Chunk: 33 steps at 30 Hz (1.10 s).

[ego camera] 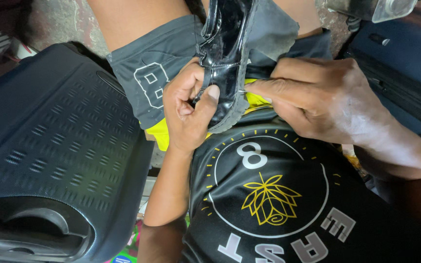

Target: The person sews a black patent leather shoe using a needle and thread. They repeatedly pass the needle through the shoe's upper near the strap and pull the thread to secure stitches.

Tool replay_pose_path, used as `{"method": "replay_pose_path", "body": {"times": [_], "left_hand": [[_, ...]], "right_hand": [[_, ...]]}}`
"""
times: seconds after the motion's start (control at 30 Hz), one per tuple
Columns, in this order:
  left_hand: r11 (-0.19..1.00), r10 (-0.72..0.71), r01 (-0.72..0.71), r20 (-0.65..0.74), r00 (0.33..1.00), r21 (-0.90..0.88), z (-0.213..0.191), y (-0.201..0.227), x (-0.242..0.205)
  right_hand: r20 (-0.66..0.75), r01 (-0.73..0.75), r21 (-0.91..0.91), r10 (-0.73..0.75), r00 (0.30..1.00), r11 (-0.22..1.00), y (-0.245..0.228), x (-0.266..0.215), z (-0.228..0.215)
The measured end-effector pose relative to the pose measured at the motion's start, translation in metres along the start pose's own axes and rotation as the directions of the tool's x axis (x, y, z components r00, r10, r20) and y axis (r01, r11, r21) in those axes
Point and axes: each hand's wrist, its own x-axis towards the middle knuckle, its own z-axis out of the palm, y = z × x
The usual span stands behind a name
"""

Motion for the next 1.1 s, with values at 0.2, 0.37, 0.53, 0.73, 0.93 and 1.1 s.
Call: {"method": "replay_pose_path", "body": {"times": [0.2, 0.37, 0.53, 0.73, 0.93, 1.1], "left_hand": [[0.992, -0.048, 0.046, -0.01, 0.999, -0.118, -0.005, -0.006, -0.001], [0.979, -0.059, 0.049, -0.047, 0.997, -0.197, -0.009, -0.007, -0.005], [0.966, -0.018, 0.009, -0.03, 0.999, -0.258, -0.012, -0.008, -0.006], [0.973, -0.007, 0.0, -0.03, 1.0, -0.229, -0.013, -0.011, -0.008], [0.994, -0.074, 0.07, -0.052, 0.996, -0.08, -0.007, -0.009, -0.004], [0.992, -0.101, 0.1, -0.005, 0.995, -0.075, 0.0, -0.002, 0.005]], "right_hand": [[0.027, -0.001, 0.028, 0.001, 1.0, 1.0, -0.005, 0.001, -0.001], [0.014, 0.04, 0.023, -0.04, 0.999, 0.999, -0.014, 0.007, -0.002], [0.034, 0.059, 0.038, -0.06, 0.998, 0.998, -0.018, 0.009, -0.004], [0.021, 0.094, 0.011, -0.095, 0.995, 0.995, -0.018, 0.012, -0.006], [0.021, 0.059, -0.04, -0.058, 0.998, 0.997, -0.012, 0.013, -0.006], [0.06, 0.016, -0.045, -0.013, 0.998, 0.999, 0.001, 0.008, -0.004]]}}
